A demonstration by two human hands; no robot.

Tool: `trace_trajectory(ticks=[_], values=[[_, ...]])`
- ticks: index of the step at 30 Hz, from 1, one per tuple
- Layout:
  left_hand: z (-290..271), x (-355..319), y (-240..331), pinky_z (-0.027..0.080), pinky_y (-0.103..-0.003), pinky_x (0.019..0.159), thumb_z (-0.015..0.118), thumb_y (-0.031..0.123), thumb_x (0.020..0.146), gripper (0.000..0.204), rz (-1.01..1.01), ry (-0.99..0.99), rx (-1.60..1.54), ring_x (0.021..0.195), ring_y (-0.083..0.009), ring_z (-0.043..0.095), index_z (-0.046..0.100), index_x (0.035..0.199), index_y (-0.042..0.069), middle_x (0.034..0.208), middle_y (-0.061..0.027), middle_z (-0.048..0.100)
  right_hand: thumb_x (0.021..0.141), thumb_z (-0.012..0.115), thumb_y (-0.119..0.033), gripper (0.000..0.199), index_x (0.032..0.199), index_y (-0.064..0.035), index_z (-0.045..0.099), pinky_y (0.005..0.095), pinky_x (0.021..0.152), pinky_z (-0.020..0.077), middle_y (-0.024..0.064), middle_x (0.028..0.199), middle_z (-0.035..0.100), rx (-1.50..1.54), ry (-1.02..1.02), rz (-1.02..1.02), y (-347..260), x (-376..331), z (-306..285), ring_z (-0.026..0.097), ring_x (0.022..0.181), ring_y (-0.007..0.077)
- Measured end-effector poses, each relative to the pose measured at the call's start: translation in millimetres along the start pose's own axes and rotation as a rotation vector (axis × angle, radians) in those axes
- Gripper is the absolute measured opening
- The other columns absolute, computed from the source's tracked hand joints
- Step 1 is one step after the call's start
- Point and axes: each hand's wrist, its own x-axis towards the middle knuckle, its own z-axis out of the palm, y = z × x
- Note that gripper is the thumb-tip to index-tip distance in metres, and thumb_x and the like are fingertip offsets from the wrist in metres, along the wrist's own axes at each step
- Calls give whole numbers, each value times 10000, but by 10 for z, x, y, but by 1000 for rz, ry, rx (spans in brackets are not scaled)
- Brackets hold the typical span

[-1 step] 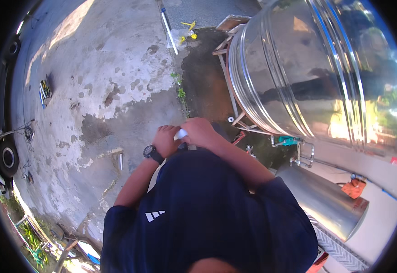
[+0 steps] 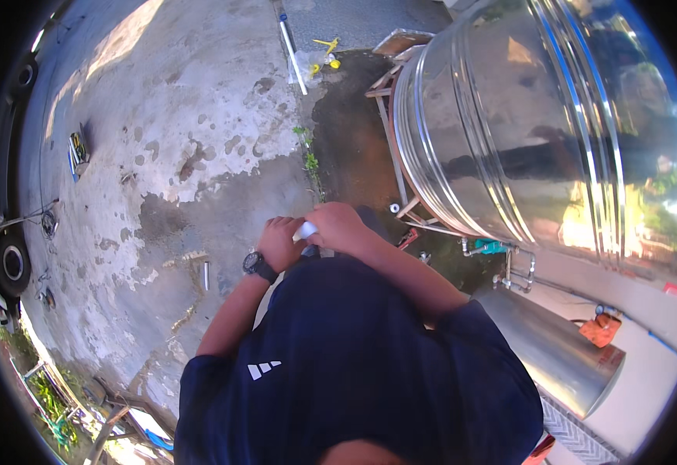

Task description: The person wipes a valve on a water tank, then picks up two white PVC fittings and walks to a bench. They place the fittings in a bench vise, tighten the vise, and remove the fittings. The person returns to the tank, uses a pipe wrench on the valve, and then wipes the fittings with a cloth before walking back toward the bench.

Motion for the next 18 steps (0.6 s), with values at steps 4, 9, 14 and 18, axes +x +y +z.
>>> trace_trajectory(ticks=[4,9,14,18], values=[[144,146,-605,511,-482,860,798,253,767,409,-262,233,-96,953,-382,666,688,1109,59,1007,-187,710,791,791,-328,443,1137,-66,706,401,828,539,139,944,710,229,90,-19,529,697,-238,682,896,292],[664,-23,-1662,540,-497,801,783,296,755,435,-944,252,-67,941,-411,686,671,1086,36,1003,-211,713,850,745,-351,400,1051,-11,681,395,675,533,165,813,699,543,226,284,2571,1975,-312,684,723,274],[909,-84,-2000,559,-467,818,871,231,661,420,-1686,-37,-39,921,-371,719,728,967,-18,951,-222,735,889,630,-73,21,868,-69,628,289,386,377,25,658,577,1335,362,996,5371,3516,-88,535,505,113],[892,564,-2021,557,-449,786,866,259,668,394,-1747,-417,35,857,-336,723,738,925,-11,900,-191,742,943,518,-262,188,849,-117,594,352,418,425,69,680,585,1462,239,1052,7461,4854,441,553,517,192]])
